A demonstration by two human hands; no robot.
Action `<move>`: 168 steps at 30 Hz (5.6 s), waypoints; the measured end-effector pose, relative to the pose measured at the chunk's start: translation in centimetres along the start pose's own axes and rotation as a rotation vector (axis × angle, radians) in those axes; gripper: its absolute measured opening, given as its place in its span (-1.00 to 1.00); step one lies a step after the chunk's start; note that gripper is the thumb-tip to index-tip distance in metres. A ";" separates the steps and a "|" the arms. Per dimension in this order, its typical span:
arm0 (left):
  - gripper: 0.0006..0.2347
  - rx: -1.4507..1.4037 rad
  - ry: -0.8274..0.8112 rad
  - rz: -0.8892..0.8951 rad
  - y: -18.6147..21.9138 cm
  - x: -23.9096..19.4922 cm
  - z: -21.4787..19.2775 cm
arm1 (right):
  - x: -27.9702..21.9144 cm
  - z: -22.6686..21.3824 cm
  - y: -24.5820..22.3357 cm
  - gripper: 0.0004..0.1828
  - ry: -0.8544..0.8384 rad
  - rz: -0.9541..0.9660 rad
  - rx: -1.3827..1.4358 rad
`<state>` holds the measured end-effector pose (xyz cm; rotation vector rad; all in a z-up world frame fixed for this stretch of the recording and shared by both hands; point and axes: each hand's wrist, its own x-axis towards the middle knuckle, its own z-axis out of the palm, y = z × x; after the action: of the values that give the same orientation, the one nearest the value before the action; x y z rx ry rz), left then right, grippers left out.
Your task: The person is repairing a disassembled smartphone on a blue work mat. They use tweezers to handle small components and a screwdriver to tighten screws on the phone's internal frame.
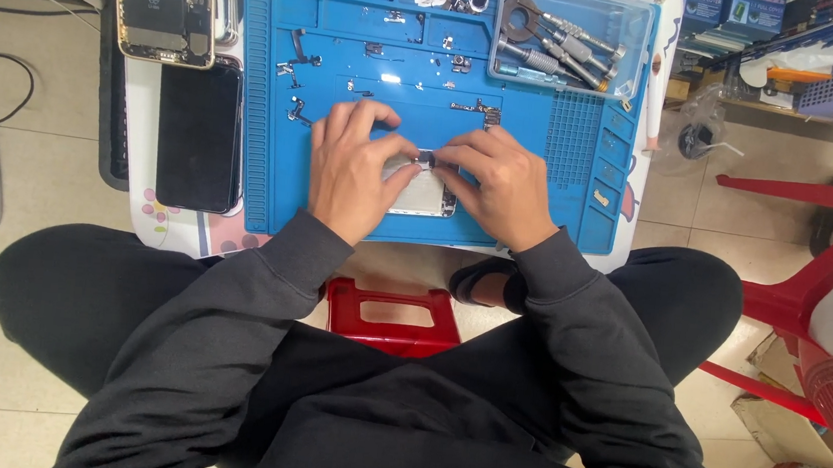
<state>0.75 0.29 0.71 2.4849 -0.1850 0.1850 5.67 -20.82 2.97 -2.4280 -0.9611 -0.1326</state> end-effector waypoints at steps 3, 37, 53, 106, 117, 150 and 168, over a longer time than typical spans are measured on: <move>-0.93 0.052 -0.025 0.048 -0.3 -0.1 0.3 | 0.0 -0.1 -0.1 -0.90 -0.003 -0.009 0.000; -0.88 0.132 0.011 0.123 -0.9 -0.6 1.9 | -0.3 0.7 -1.2 -0.90 0.009 -0.134 -0.230; -0.89 0.151 -0.066 0.160 -1.2 0.3 1.1 | 0.7 0.3 -1.3 -0.90 -0.009 -0.096 -0.187; -0.89 0.268 -0.099 0.196 -0.2 -0.8 0.6 | 0.2 -0.5 -2.1 -0.83 -0.176 -0.020 -0.255; -0.90 0.159 0.038 0.205 -1.5 -1.1 1.3 | 0.0 -0.1 -1.9 -0.86 -0.108 0.070 -0.189; -0.69 0.460 0.063 0.263 1.9 -5.3 3.9 | -0.2 -0.2 -1.4 -0.88 -0.122 0.090 -0.138; -0.68 0.371 0.023 0.265 1.6 -5.3 3.3 | 0.1 -1.3 -1.8 -0.91 -0.096 0.103 -0.080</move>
<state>-4.45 -2.55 -1.93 2.8169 -0.5125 0.3900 4.73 -20.32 4.89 -2.5715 -0.8854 -0.0178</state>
